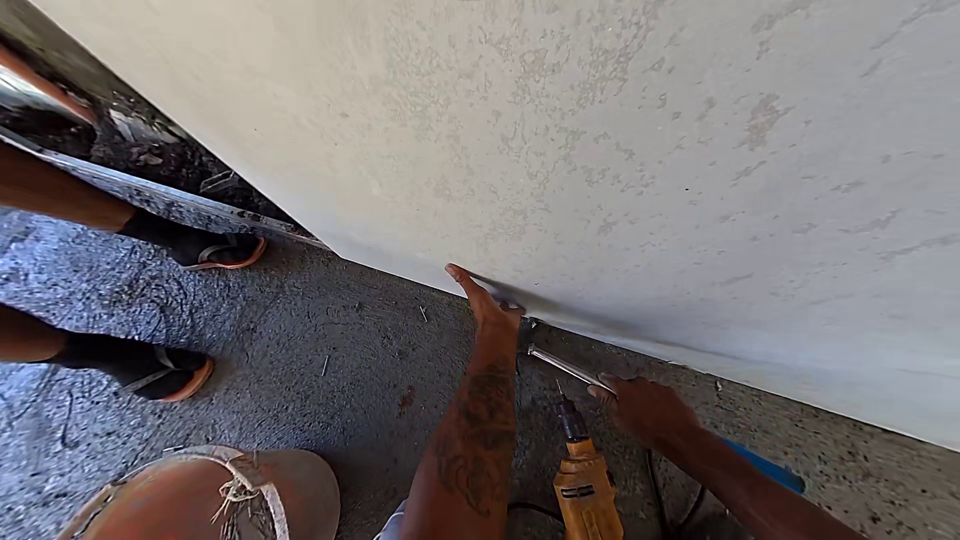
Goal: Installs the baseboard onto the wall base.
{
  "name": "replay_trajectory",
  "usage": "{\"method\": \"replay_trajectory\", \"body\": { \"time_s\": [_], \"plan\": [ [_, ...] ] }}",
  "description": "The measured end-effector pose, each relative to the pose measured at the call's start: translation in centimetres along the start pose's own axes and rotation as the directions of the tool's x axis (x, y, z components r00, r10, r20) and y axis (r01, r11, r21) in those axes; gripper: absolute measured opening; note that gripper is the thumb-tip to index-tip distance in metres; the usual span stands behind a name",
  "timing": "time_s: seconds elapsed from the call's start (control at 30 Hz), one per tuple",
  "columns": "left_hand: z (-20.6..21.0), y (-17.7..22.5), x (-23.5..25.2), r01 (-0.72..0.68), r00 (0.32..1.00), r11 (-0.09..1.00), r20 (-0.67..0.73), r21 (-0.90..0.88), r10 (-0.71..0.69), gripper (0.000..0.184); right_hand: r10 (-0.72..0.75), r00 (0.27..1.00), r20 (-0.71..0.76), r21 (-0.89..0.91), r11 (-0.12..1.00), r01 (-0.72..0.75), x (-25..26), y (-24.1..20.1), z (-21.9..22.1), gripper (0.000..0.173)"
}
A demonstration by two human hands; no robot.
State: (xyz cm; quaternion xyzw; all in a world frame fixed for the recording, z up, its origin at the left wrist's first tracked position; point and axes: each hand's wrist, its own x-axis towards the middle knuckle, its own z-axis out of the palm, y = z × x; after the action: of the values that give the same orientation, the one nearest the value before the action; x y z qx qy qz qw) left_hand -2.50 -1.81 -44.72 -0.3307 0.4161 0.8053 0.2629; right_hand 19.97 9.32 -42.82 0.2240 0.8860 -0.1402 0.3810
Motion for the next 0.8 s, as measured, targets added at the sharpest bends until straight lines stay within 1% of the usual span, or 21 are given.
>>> {"method": "replay_trajectory", "body": {
  "time_s": [0.07, 0.13, 0.23, 0.3, 0.37, 0.43, 0.53, 0.57, 0.63, 0.7, 0.73, 0.8],
  "plan": [
    [0.1, -0.5, -0.7, 0.07, 0.998, 0.998, -0.003, -0.004, -0.07, 0.121, -0.016, 1.0, 0.018, -0.047, 0.999, 0.017, -0.7, 0.1, -0.2, 0.059],
    [-0.2, -0.6, -0.7, 0.078, 0.997, 0.996, -0.005, -0.034, -0.079, 0.121, -0.029, 0.999, 0.037, -0.077, 0.996, 0.032, -1.1, 1.1, -0.9, 0.059],
    [-0.3, -0.7, -0.5, 0.078, 0.997, 0.994, -0.018, -0.078, -0.08, 0.119, 0.029, 0.999, 0.02, 0.019, 0.999, -0.029, -0.8, 2.8, -0.6, 0.059],
    [-0.3, -0.6, -0.3, 0.072, 0.997, 0.993, -0.015, -0.092, -0.074, 0.117, 0.021, 1.0, 0.007, 0.063, 0.998, -0.021, -1.4, 2.0, 0.0, 0.059],
    [-0.3, -0.5, -0.2, 0.06, 0.998, 0.995, 0.011, -0.085, -0.059, 0.116, 0.006, 1.0, -0.001, 0.024, 1.0, -0.006, -1.7, 1.9, -0.1, 0.061],
    [-0.4, -0.6, -0.2, 0.054, 0.998, 0.996, 0.029, -0.07, -0.052, 0.115, 0.034, 0.999, 0.0, 0.016, 0.999, -0.034, -1.3, 2.6, -0.7, 0.06],
    [-0.5, -0.8, -0.7, 0.051, 0.999, 0.999, -0.019, 0.0, -0.051, 0.113, 0.074, 0.997, -0.005, 0.069, 0.995, -0.074, -1.7, 2.4, 0.4, 0.059],
    [-0.5, -0.6, -1.1, 0.027, 0.999, 1.0, -0.039, 0.015, -0.026, 0.11, 0.074, 0.997, -0.015, 0.079, 0.994, -0.072, -1.9, 2.1, 0.8, 0.058],
    [-0.4, 0.4, -1.4, -0.089, 0.994, 0.996, -0.068, -0.013, 0.088, 0.101, 0.061, 0.997, -0.04, 0.04, 0.997, -0.059, -2.2, 1.1, 0.8, 0.058],
    [0.2, 1.5, -1.5, -0.176, 0.983, 0.984, -0.051, -0.032, 0.174, 0.102, 0.035, 0.996, -0.078, -0.039, 0.998, -0.038, -2.3, -0.2, 0.6, 0.056],
    [0.3, 1.7, -1.4, -0.193, 0.98, 0.981, -0.045, -0.015, 0.192, 0.105, 0.02, 0.997, -0.076, -0.071, 0.997, -0.025, -2.1, -1.0, 0.4, 0.056],
    [0.2, 1.7, -1.0, -0.172, 0.984, 0.985, -0.036, 0.016, 0.172, 0.109, -0.009, 0.998, -0.054, -0.109, 0.994, 0.003, -1.5, -3.1, -0.3, 0.057]
  ]
}}
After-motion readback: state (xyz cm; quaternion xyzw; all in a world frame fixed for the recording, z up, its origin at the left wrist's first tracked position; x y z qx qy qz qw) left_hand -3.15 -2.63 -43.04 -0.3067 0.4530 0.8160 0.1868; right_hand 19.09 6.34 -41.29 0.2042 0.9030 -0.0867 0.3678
